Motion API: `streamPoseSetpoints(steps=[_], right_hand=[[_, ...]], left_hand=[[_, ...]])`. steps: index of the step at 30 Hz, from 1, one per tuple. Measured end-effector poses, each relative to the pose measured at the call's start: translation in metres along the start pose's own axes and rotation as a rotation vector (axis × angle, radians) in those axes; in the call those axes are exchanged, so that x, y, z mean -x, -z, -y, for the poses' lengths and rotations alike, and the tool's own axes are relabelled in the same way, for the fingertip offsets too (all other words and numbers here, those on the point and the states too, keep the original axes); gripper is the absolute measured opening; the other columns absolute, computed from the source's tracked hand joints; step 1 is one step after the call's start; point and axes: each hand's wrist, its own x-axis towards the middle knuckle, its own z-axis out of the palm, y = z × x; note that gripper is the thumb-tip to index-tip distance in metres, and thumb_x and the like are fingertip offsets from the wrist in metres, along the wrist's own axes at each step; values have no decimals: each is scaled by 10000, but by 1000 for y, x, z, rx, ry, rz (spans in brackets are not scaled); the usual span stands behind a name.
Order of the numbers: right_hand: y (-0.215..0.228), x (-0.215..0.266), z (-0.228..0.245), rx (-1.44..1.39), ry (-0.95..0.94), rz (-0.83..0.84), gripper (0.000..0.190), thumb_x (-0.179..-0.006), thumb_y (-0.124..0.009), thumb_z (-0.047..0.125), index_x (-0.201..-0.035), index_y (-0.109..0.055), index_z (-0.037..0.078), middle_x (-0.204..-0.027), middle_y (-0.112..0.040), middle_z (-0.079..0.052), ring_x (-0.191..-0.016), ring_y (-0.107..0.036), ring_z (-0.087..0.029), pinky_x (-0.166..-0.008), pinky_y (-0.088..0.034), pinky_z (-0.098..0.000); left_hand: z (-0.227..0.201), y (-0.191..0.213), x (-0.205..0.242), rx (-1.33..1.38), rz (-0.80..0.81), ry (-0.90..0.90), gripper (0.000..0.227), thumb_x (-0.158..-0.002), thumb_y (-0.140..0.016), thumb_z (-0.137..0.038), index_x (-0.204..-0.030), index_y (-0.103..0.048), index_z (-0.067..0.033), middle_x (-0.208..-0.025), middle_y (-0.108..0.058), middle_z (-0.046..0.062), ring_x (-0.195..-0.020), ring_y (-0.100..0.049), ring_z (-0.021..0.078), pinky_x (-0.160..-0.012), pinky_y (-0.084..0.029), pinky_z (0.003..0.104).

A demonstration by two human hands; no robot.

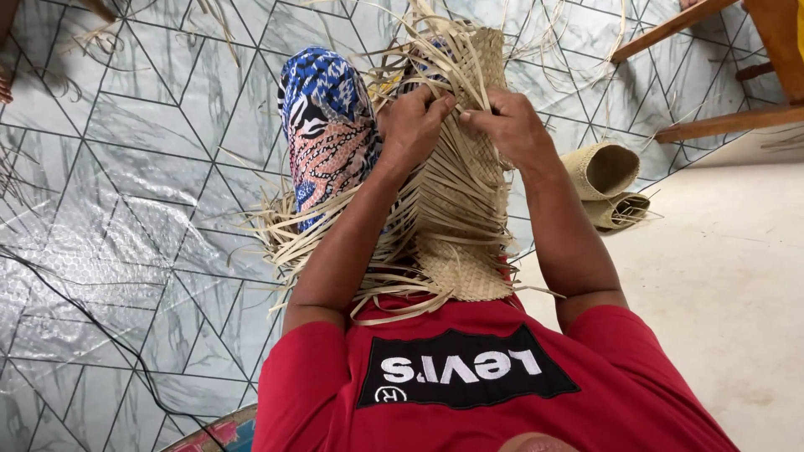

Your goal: The person is weaving thin bamboo strips together to form a mat or basket structure.

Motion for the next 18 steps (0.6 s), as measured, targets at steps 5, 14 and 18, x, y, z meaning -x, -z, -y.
streamPoseSetpoints(steps=[5,14,18], right_hand=[[-4,-7,23,-301,-90,-106,206,-867,-671,185,-716,-590,71,-718,-431,-10,-756,-427,-146,-823,-382,-428],[13,-36,39,-511,36,148,161,-957,-558,141,-891,-600,1,-778,-525,-48,-641,-447,-82,-537,-372,-152],[36,-36,53,-495,330,309,126,-890,-631,155,-883,-531,78,-767,-486,17,-536,-367,-30,-447,-313,-154]], left_hand=[[-10,-1,9,-296,-70,-87,346,-929,-500,-374,-807,-555,-55,-684,-529,172,-663,-566,410,-617,-430,499],[8,-17,5,-571,-189,-161,179,-780,-694,-301,-796,-648,-129,-797,-612,16,-751,-495,168,-694,-352,373],[0,-10,3,-300,-144,-46,74,-778,-692,-138,-759,-643,-86,-649,-646,11,-488,-522,99,-408,-462,232]])
